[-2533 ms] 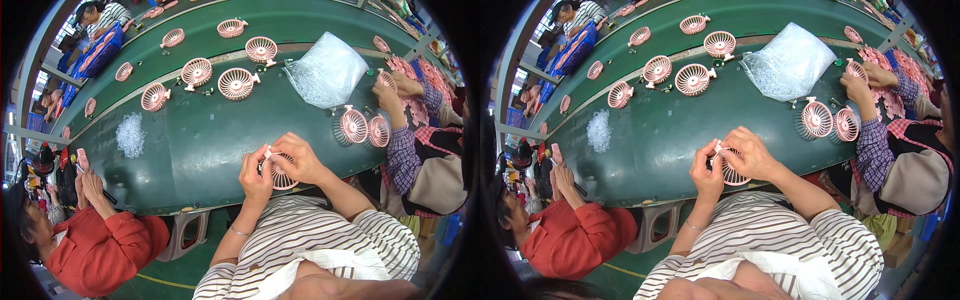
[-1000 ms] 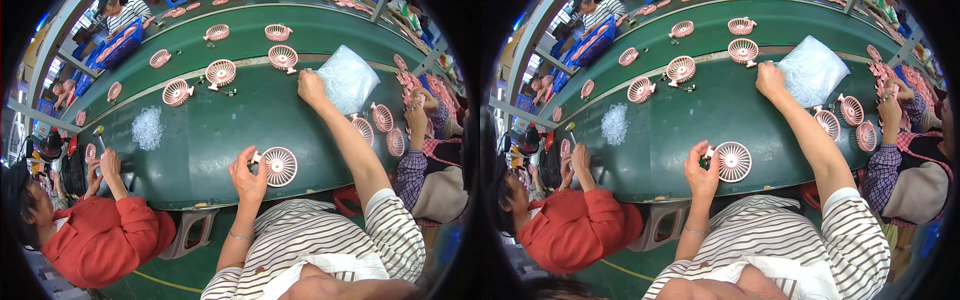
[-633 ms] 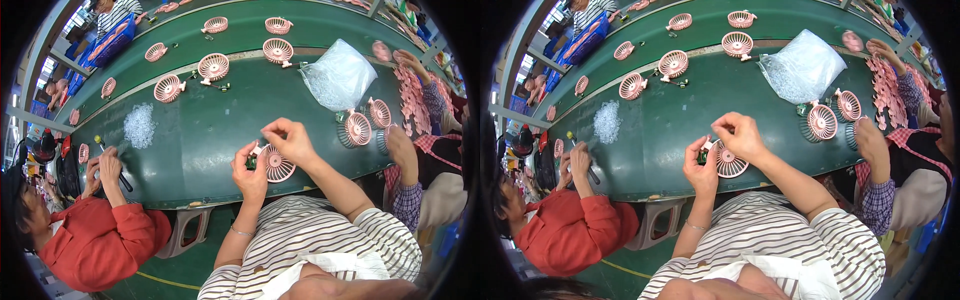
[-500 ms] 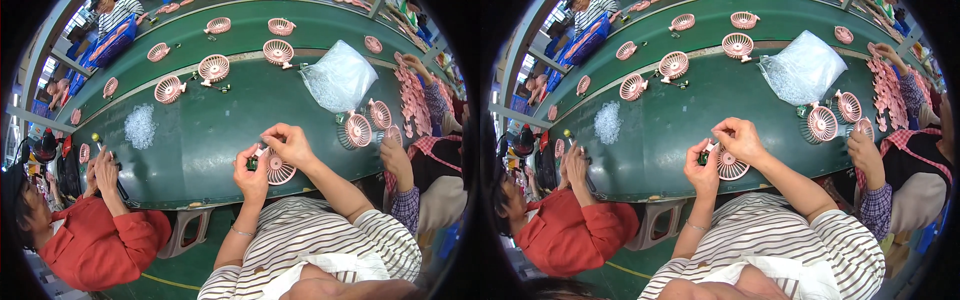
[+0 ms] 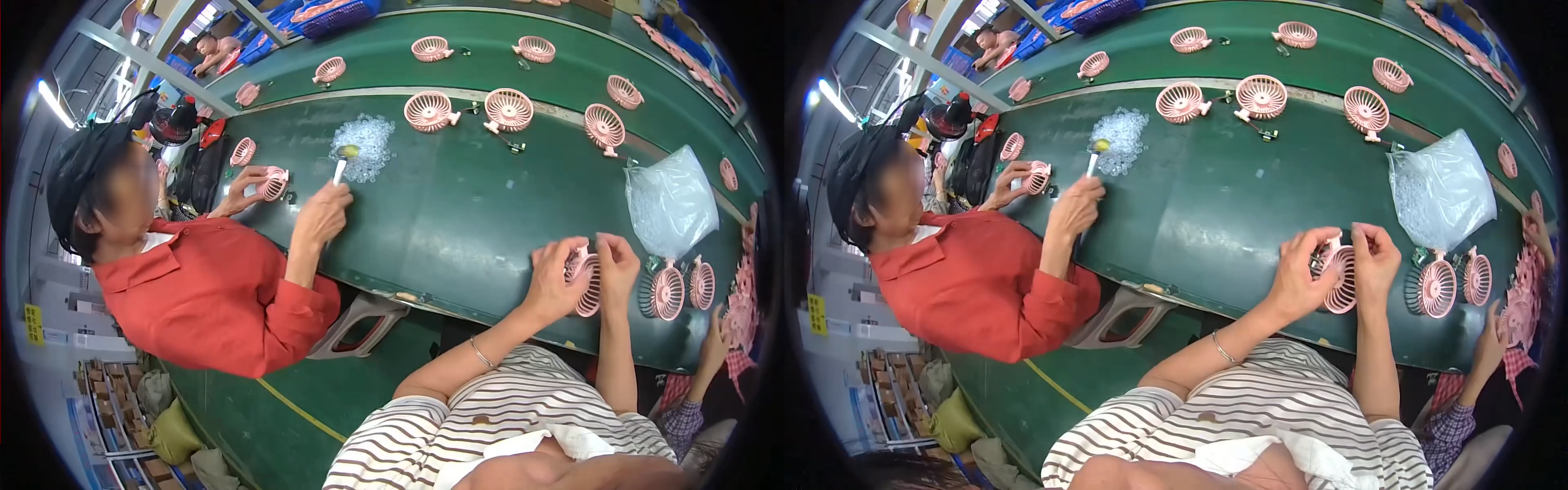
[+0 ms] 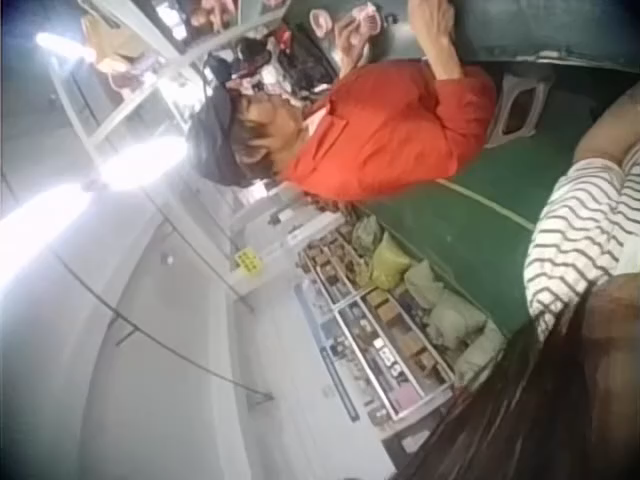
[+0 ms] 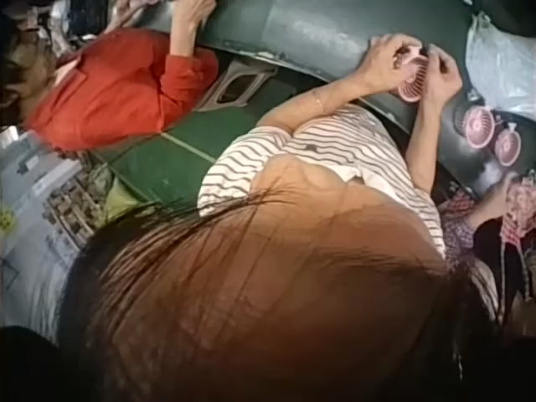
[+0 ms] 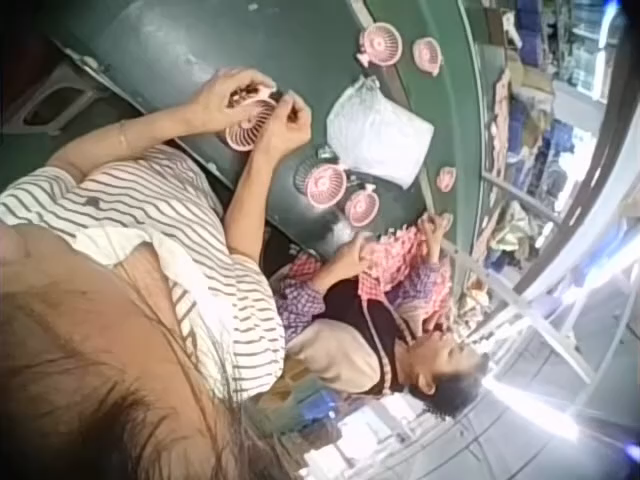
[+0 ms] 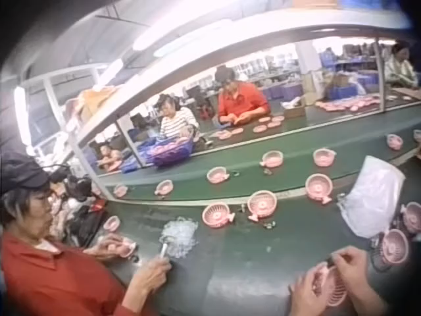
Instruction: The person assembles mini fan housings along a production line by fitting small circuit boards and plastic parts into fan grilles by hand.
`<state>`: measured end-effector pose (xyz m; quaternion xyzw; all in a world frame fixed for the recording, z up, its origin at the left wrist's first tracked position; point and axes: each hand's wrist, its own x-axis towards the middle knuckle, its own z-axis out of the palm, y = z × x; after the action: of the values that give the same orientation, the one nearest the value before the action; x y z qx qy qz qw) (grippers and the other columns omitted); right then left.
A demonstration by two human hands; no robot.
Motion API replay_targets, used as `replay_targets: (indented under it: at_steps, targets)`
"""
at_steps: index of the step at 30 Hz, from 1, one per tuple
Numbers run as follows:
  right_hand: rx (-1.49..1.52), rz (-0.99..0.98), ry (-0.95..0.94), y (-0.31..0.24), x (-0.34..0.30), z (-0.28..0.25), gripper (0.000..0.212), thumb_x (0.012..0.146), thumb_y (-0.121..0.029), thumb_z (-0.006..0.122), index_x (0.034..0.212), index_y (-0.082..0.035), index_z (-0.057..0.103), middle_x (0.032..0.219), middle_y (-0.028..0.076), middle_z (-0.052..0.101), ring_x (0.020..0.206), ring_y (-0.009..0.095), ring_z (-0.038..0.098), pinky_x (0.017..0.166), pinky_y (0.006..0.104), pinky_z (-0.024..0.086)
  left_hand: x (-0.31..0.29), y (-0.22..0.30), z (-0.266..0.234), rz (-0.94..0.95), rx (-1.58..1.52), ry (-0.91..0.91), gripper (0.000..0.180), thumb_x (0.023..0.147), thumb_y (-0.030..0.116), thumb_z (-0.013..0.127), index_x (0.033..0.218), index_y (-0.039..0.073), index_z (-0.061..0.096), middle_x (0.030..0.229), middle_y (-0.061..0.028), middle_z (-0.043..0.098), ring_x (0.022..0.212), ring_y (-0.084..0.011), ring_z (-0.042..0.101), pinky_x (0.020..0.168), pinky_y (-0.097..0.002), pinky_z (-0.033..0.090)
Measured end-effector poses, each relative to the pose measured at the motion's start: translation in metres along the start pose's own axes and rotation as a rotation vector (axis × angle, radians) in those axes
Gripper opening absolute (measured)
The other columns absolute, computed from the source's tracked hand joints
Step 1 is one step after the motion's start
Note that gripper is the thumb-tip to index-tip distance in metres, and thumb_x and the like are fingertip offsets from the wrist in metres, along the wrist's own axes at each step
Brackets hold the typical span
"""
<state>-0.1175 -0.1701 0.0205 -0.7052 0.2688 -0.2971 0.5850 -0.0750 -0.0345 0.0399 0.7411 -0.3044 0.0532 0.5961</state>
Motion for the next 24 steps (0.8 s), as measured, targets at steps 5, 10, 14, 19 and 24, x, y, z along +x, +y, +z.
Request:
replay_targets:
  at_steps: [5,10,14,19,24]
  targets:
    - [-0.051,0.053,-0.078,-0.008,-0.002,0.011,0.012,0.088,-0.007,0.062,0.095,0.003,0.065,0.085,0.001,0.064,0.074,0.006,0.056,0.067,0.0205,0.045,-0.009,-0.008,-0.009,-0.167,-0.189,0.002,0.039,0.076,-0.002,0.059,0.114,0.001,0.052,0.099,-0.0153,0.06,0.087,-0.0304,0.059,0.076,-0.0367,0.049]
    - [-0.141,-0.21,-0.083,-0.027,-0.005,0.019,0.011,0.087,-0.007,0.062,0.093,0.002,0.066,0.082,0.0,0.063,0.072,0.006,0.055,0.066,0.0203,0.045,-0.009,-0.011,-0.005,-0.232,-0.26,0.04,0.028,0.078,0.001,0.064,0.106,0.002,0.058,0.098,-0.0135,0.063,0.088,-0.0249,0.064,0.077,-0.033,0.05]
    - [-0.017,0.013,-0.13,-0.031,-0.003,0.006,0.01,0.086,-0.007,0.064,0.092,0.001,0.068,0.08,0.0,0.064,0.073,0.006,0.056,0.066,0.0204,0.046,-0.01,-0.01,0.005,-0.272,-0.349,-0.002,0.031,0.079,0.002,0.065,0.11,0.003,0.06,0.098,-0.0108,0.064,0.084,-0.0182,0.062,0.075,-0.0299,0.05]
    - [0.053,0.187,-0.242,-0.039,-0.006,0.02,0.014,0.083,-0.006,0.064,0.093,0.001,0.068,0.082,0.003,0.066,0.072,0.008,0.06,0.065,0.0219,0.048,-0.014,-0.023,-0.011,-0.285,-0.289,0.004,0.032,0.082,-0.002,0.062,0.114,0.001,0.06,0.103,-0.0073,0.064,0.09,-0.0135,0.06,0.08,-0.0266,0.049]
    - [0.294,0.306,-0.247,-0.031,-0.007,0.007,0.012,0.084,-0.003,0.064,0.092,0.005,0.065,0.084,0.009,0.068,0.073,0.011,0.063,0.066,0.0234,0.052,-0.011,-0.013,-0.003,-0.245,-0.301,0.055,0.035,0.076,-0.003,0.064,0.111,0.001,0.06,0.097,-0.0118,0.064,0.08,-0.0184,0.062,0.074,-0.0299,0.05]
